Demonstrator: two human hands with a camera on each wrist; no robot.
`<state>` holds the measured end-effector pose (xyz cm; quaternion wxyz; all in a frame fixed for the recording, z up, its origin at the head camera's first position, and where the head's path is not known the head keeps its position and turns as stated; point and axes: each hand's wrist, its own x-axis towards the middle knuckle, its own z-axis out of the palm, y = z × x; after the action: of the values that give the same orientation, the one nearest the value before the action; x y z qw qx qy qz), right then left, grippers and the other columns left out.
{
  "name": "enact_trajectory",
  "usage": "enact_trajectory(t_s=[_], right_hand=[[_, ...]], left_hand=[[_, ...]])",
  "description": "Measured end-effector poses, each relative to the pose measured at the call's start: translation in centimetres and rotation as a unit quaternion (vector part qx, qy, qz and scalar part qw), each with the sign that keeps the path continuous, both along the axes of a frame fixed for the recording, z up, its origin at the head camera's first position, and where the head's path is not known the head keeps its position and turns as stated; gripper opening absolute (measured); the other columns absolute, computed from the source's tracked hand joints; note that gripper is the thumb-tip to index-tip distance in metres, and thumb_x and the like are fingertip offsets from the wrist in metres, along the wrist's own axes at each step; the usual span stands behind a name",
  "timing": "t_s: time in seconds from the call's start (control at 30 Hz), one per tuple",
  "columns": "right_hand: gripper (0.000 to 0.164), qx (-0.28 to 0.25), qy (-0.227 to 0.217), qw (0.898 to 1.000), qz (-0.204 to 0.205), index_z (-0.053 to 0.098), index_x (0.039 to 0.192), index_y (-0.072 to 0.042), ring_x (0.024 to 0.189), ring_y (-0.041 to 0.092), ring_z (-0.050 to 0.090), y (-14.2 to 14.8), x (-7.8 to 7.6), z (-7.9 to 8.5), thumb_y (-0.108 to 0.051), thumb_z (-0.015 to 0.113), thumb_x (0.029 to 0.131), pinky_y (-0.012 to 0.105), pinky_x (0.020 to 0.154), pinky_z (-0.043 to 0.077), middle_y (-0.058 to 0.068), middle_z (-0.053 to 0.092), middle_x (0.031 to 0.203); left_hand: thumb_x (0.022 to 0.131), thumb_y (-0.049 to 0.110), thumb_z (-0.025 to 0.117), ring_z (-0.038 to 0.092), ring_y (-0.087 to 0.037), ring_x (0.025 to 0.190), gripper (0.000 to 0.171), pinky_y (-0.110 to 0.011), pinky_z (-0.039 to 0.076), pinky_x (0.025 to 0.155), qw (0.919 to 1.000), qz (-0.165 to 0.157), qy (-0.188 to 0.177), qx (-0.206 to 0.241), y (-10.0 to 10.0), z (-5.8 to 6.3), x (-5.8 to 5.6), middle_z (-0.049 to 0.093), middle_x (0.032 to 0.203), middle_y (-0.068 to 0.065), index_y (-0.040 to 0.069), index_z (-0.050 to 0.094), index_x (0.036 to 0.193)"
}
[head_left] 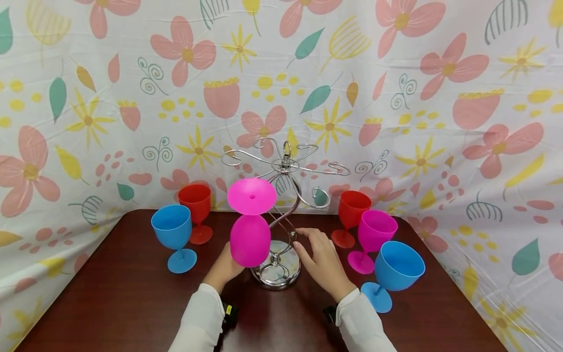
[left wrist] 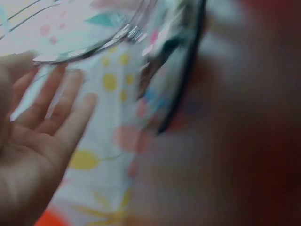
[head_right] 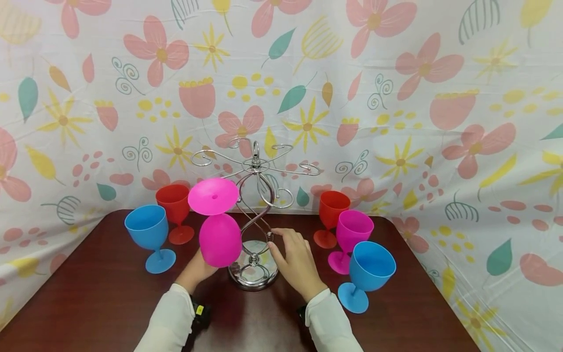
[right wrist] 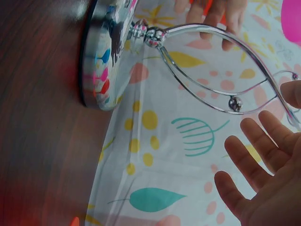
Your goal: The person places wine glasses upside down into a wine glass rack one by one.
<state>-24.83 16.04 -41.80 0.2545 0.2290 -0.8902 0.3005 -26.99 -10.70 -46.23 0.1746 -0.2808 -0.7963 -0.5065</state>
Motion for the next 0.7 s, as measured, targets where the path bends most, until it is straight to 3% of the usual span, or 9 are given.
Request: enact_trajectory(t_s=[0.13, 0.27, 0.33, 0.43, 0.53, 0.6, 0.7], right_hand=[[0.042, 0.001, 0.002, 1.0, -0.008, 0.06, 0.133, -0.013, 0.117, 0.022, 0.055, 0.3, -0.1, 0.0, -0.025, 0.071, 0.095, 0.048, 0.094, 0.044, 0.003, 0.061, 0.129], [0.042, 0.008, -0.007, 1.0, -0.009, 0.059, 0.134, -0.013, 0.118, 0.022, 0.054, 0.6, -0.3, -0.1, -0.027, 0.069, 0.096, 0.048, 0.095, 0.043, 0.003, 0.061, 0.13], [0.043, 0.013, -0.01, 1.0, -0.009, 0.058, 0.135, -0.012, 0.118, 0.023, 0.055, 0.7, -0.4, -0.2, -0.027, 0.069, 0.096, 0.048, 0.094, 0.043, 0.004, 0.061, 0.13], [0.044, 0.02, -0.016, 1.0, -0.01, 0.058, 0.135, -0.011, 0.118, 0.023, 0.055, 0.8, -0.6, -0.2, -0.028, 0.069, 0.096, 0.049, 0.094, 0.043, 0.005, 0.061, 0.13], [0.046, 0.023, -0.027, 0.999, -0.013, 0.057, 0.136, -0.011, 0.12, 0.024, 0.054, 1.0, -0.7, -0.2, -0.03, 0.069, 0.096, 0.051, 0.096, 0.043, 0.005, 0.06, 0.131], [0.048, 0.026, -0.039, 0.999, -0.014, 0.057, 0.137, -0.011, 0.121, 0.024, 0.054, 1.1, -0.7, -0.2, -0.032, 0.069, 0.096, 0.051, 0.097, 0.043, 0.005, 0.06, 0.132], [0.048, 0.027, -0.052, 0.998, -0.014, 0.057, 0.137, -0.011, 0.121, 0.024, 0.054, 1.3, -0.7, -0.3, -0.032, 0.069, 0.096, 0.052, 0.097, 0.043, 0.006, 0.06, 0.133]], left_hand=[[0.092, 0.009, 0.07, 0.057, -0.035, 0.12, 0.051, -0.053, 0.048, 0.098, 0.9963, 0.027, -0.016, -0.079, -2.1, 2.4, 0.5, 0.06, 0.129, -0.016, 0.001, 0.053, 0.139], [0.096, 0.012, 0.068, 0.052, -0.036, 0.125, 0.058, -0.054, 0.049, 0.098, 0.9886, 0.057, -0.063, -0.124, -3.8, 5.3, 2.0, 0.055, 0.136, -0.015, 0.007, 0.044, 0.149], [0.095, 0.01, 0.068, 0.052, -0.038, 0.125, 0.061, -0.055, 0.05, 0.096, 0.9855, 0.074, -0.063, -0.14, -4.5, 6.4, 2.8, 0.055, 0.136, -0.018, 0.006, 0.041, 0.15], [0.094, 0.011, 0.071, 0.05, -0.039, 0.127, 0.064, -0.055, 0.049, 0.096, 0.9836, 0.101, -0.033, -0.146, -5.2, 8.2, 3.7, 0.053, 0.139, -0.02, 0.005, 0.041, 0.15], [0.09, 0.013, 0.075, 0.048, -0.039, 0.129, 0.068, -0.056, 0.05, 0.094, 0.981, 0.133, 0.021, -0.14, -5.7, 9.7, 4.4, 0.052, 0.14, -0.019, 0.004, 0.042, 0.149], [0.087, 0.013, 0.079, 0.047, -0.04, 0.129, 0.071, -0.057, 0.05, 0.093, 0.975, 0.165, 0.057, -0.137, -6.0, 10.4, 4.8, 0.051, 0.14, -0.02, 0.004, 0.044, 0.148], [0.082, 0.014, 0.085, 0.044, -0.043, 0.131, 0.076, -0.061, 0.048, 0.094, 0.9598, 0.223, 0.087, -0.146, -6.5, 10.9, 5.1, 0.05, 0.139, -0.023, 0.003, 0.046, 0.146]])
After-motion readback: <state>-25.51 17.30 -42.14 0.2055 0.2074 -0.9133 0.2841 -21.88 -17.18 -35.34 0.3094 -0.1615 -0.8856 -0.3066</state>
